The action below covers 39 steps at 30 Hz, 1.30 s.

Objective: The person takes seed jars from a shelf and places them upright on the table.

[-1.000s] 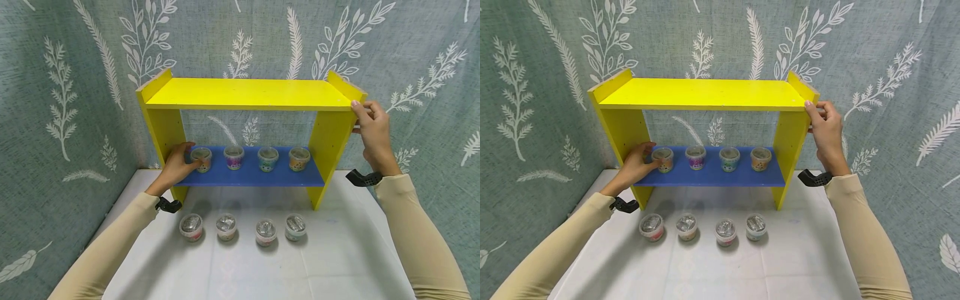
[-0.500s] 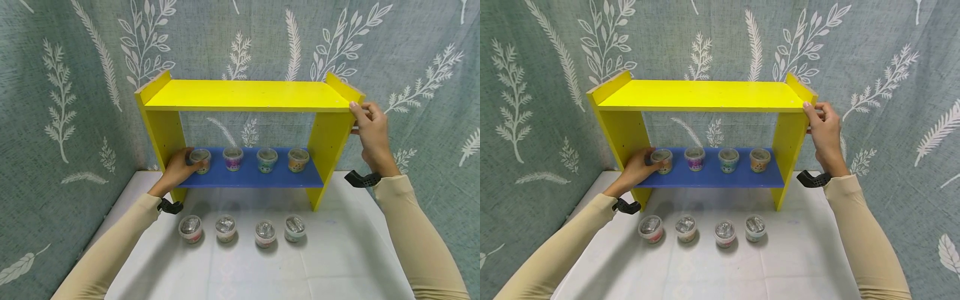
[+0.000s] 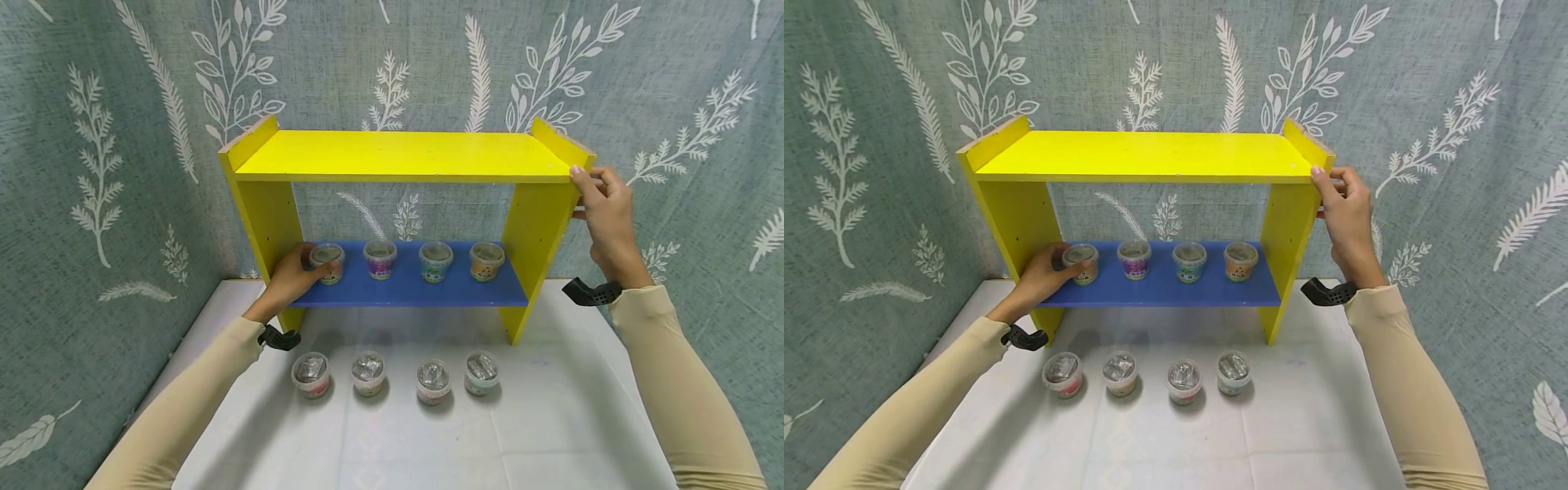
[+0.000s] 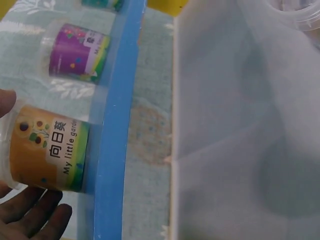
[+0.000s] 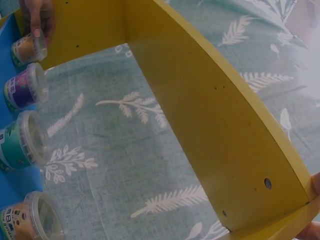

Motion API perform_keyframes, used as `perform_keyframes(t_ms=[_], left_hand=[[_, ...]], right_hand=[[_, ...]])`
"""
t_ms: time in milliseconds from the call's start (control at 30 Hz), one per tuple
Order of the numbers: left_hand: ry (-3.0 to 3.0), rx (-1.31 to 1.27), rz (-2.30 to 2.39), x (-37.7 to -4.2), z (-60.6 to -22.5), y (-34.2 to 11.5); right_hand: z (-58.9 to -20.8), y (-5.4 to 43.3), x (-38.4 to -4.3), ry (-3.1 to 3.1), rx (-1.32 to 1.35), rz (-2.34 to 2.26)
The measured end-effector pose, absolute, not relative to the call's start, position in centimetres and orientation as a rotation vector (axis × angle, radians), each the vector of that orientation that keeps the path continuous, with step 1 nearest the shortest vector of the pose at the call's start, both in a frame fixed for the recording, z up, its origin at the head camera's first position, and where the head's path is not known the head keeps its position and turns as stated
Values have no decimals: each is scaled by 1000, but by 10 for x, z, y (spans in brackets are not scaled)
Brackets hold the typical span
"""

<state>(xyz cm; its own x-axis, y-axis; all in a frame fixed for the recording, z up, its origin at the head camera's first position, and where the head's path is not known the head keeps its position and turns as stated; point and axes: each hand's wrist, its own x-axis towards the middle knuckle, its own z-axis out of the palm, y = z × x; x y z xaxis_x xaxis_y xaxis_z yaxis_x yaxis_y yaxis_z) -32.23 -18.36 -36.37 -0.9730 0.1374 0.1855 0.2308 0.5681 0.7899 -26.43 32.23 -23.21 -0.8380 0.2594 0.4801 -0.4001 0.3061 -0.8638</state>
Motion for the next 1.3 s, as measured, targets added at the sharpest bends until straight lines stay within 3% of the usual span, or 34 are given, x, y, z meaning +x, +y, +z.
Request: perform_keyframes(t_ms=[1300], left_hand=[[-2667, -375, -1229, -292, -364, -189]], right_hand=[[-231, 319, -261, -1981, 145, 1653]])
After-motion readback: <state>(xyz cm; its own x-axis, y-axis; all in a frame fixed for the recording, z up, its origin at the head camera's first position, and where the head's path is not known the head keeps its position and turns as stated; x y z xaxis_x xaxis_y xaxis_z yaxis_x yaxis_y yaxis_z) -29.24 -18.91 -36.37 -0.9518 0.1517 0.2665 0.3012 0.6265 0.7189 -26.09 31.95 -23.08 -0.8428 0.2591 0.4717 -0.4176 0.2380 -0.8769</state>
